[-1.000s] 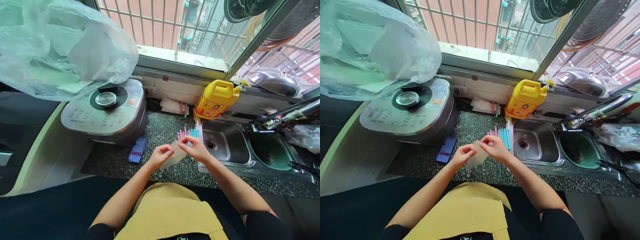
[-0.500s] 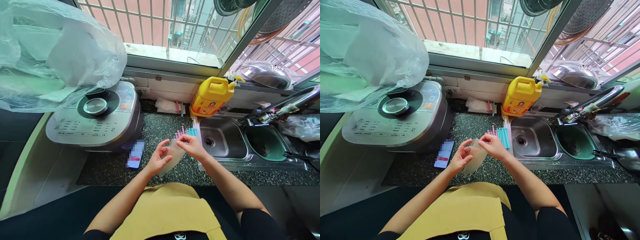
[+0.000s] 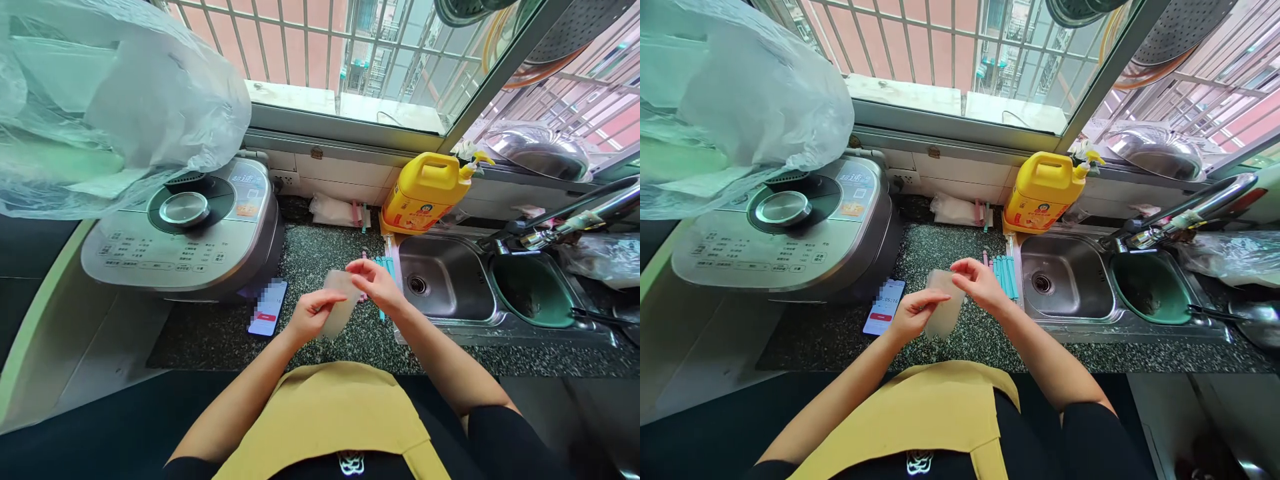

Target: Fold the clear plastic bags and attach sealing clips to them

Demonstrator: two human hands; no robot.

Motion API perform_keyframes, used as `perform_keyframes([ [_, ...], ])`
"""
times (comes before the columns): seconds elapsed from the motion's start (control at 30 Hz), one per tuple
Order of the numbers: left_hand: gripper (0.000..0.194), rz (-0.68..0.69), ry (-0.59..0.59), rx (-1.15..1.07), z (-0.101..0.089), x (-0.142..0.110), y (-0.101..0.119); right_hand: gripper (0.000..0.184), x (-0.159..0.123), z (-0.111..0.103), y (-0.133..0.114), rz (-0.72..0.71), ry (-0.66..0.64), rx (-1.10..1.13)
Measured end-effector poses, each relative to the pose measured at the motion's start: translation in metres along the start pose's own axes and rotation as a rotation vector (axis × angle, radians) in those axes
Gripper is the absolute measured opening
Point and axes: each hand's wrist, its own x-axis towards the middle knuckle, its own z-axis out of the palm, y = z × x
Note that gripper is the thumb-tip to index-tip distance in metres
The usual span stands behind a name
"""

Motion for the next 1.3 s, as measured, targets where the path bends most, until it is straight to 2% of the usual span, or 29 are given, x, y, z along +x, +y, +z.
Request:
perform_keyframes([
  [0.1, 0.024, -0.071, 0.139, -0.064, 0.0, 0.001, 0.0, 0.049, -0.013, 0.006, 0.021, -0.032, -0.014, 0.014],
  [0.17, 0.022, -0.105, 0.19, -0.12, 0.0, 0.001, 0.001, 0.039, -0.024, 0.015, 0.037, -0.055, -0.054, -0.08],
  [0.23, 0.021, -0.126, 0.215, -0.178, -0.001, 0.003, 0.003, 0.027, -0.032, 0.025, 0.048, -0.089, -0.019, -0.166],
  [0.33, 0.031, -0.121, 0.17, -0.22, -0.003, 0.008, 0.007, 0.026, -0.039, 0.035, 0.056, -0.124, 0.054, -0.231],
  [0.43, 0.02, -0.172, 0.125, -0.209, -0.007, 0.012, 0.008, 0.018, -0.043, 0.038, 0.062, -0.119, 0.041, -0.242],
  [0.57, 0.016, -0.229, 0.217, -0.202, -0.01, 0.009, 0.005, 0.01, -0.055, 0.045, 0.087, -0.03, 0.01, -0.291],
  [0.63, 0.017, -0.242, 0.221, -0.19, -0.011, 0.005, 0.003, 0.012, -0.061, 0.05, 0.102, 0.028, 0.02, -0.322],
  [0.77, 0.022, -0.24, 0.108, -0.153, -0.014, 0.001, 0.002, 0.015, -0.066, 0.054, 0.115, 0.027, 0.029, -0.37],
  [0.87, 0.019, -0.221, 0.052, -0.111, -0.014, 0.004, 0.002, 0.016, -0.066, 0.054, 0.115, 0.005, -0.011, -0.395],
  [0.97, 0.022, -0.207, 0.077, -0.08, -0.014, 0.007, 0.002, 0.016, -0.067, 0.054, 0.116, 0.026, -0.061, -0.381],
  [1.07, 0.025, -0.173, 0.094, -0.051, -0.015, 0.007, 0.002, 0.004, -0.063, 0.047, 0.11, 0.037, -0.138, -0.348],
  [1.1, 0.025, -0.163, 0.085, -0.035, -0.015, 0.007, 0.002, 0.011, -0.059, 0.042, 0.105, 0.037, -0.144, -0.321],
  [1.17, 0.025, -0.153, 0.048, 0.0, -0.016, 0.006, 0.003, 0.031, -0.047, 0.032, 0.088, 0.03, -0.083, -0.232],
  [1.23, 0.026, -0.156, 0.0, 0.025, -0.015, 0.006, 0.003, 0.037, -0.031, 0.022, 0.067, -0.005, 0.02, -0.106],
  [1.3, 0.027, -0.165, -0.041, 0.032, -0.013, 0.005, 0.003, 0.037, -0.017, 0.016, 0.046, -0.02, 0.051, -0.016],
])
